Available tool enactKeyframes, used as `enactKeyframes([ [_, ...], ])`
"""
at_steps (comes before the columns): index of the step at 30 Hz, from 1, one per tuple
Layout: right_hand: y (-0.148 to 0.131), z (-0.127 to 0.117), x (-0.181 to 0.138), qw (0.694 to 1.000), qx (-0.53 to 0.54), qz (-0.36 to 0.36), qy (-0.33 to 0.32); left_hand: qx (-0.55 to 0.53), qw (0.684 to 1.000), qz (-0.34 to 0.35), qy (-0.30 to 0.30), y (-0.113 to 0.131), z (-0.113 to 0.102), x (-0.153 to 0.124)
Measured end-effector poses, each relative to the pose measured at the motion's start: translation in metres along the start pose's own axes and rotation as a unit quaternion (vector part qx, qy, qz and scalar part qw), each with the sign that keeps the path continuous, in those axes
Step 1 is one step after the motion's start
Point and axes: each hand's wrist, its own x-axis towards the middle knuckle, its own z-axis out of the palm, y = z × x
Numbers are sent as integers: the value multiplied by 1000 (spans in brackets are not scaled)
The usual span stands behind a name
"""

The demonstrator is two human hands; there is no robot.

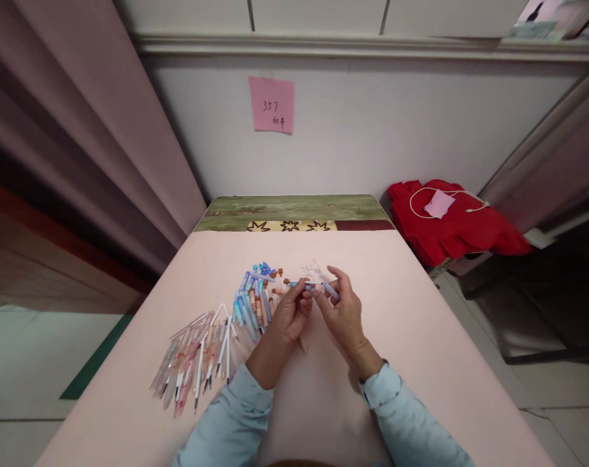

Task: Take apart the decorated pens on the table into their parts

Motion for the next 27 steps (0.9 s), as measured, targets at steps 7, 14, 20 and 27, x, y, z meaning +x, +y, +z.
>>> enactKeyframes([
  [7, 4, -26, -1, 998, -39, 49, 6, -31, 999, 23, 8, 13, 2, -1],
  [14, 1, -31, 1, 997, 55, 0, 58, -9, 999, 32, 26, 14, 3, -3],
  [20, 1, -31, 2, 986, 131, 78, 61, 14, 998, 44, 33, 12, 0, -1],
  [27, 2, -32, 4, 976, 168, 128, 53, 38, 997, 56, 36, 10, 0, -1],
])
